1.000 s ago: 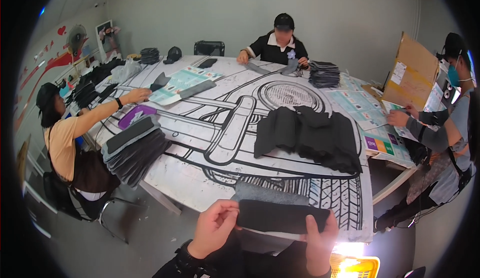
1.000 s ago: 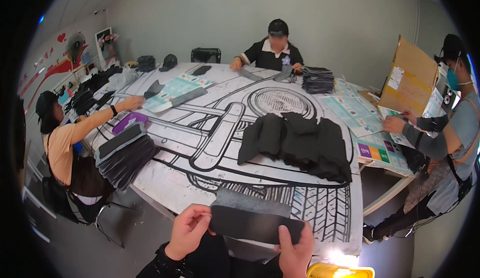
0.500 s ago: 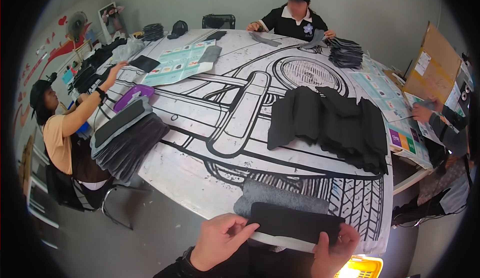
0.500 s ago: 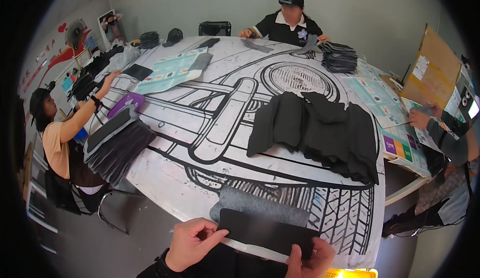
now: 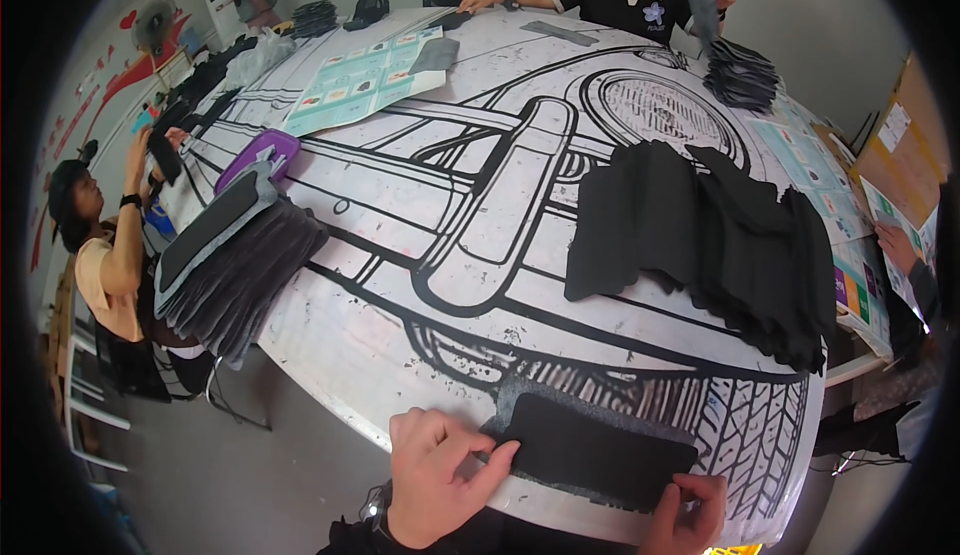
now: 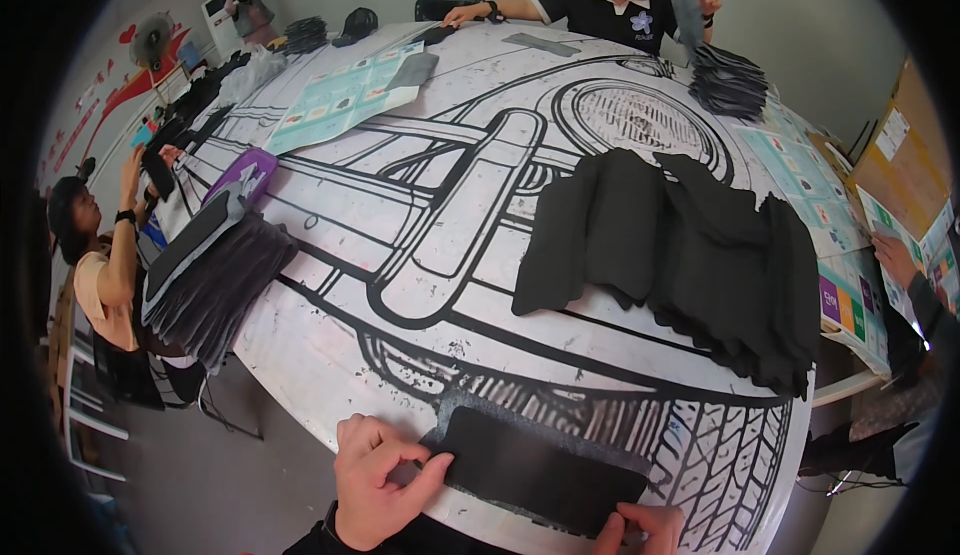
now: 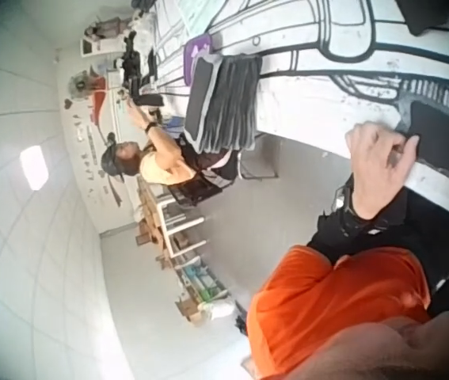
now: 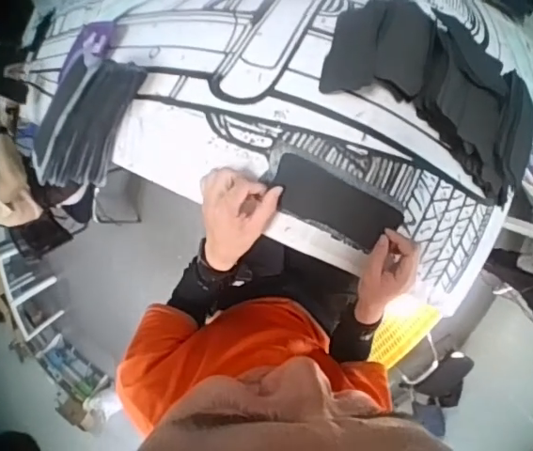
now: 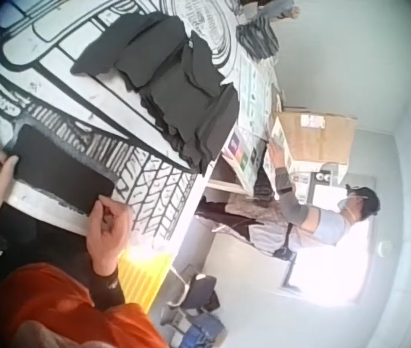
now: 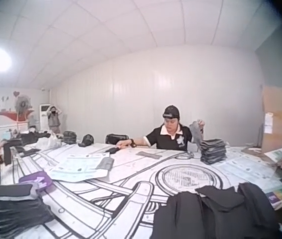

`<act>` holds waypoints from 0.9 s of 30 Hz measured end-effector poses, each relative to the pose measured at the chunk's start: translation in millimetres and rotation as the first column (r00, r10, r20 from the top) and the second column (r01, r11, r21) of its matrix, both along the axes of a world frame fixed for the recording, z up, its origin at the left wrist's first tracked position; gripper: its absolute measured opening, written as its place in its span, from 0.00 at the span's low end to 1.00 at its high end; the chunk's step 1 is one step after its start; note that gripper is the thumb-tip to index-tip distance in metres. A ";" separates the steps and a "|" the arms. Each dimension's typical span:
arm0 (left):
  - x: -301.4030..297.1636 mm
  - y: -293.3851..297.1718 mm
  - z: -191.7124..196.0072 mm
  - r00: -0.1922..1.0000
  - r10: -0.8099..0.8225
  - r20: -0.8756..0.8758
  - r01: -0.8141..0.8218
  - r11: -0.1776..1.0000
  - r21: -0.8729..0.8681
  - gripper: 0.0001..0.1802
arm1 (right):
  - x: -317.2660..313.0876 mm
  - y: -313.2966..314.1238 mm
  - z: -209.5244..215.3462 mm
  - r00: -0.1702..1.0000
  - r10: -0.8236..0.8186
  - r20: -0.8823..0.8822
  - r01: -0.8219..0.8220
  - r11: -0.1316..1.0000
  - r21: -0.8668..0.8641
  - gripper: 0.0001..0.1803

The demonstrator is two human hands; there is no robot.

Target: Sorting and inspecting shoe upper components at a manufacturing table.

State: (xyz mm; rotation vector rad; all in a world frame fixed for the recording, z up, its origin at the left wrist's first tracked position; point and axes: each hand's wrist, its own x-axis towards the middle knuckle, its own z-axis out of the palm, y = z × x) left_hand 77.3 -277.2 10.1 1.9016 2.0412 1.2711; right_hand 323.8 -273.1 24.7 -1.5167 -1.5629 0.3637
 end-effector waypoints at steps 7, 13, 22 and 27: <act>1.6 6.1 5.7 0.999 0.003 -0.032 -0.001 0.997 0.080 0.14 | -1.5 1.1 -0.7 0.998 -0.018 0.068 0.019 1.000 -0.020 0.04; 5.6 7.5 3.7 0.999 0.023 -0.044 -0.020 0.997 0.072 0.15 | 2.9 0.7 -4.3 0.992 -0.034 0.120 0.034 0.999 0.006 0.05; 5.6 6.4 6.8 0.994 0.071 -0.084 -0.066 0.996 0.056 0.14 | -2.7 7.5 3.7 0.994 0.009 0.113 -0.005 0.999 -0.041 0.05; 7.9 9.2 4.0 0.994 0.060 -0.096 -0.055 0.997 0.057 0.14 | -1.5 8.2 2.2 0.991 -0.011 0.134 0.016 0.999 -0.037 0.04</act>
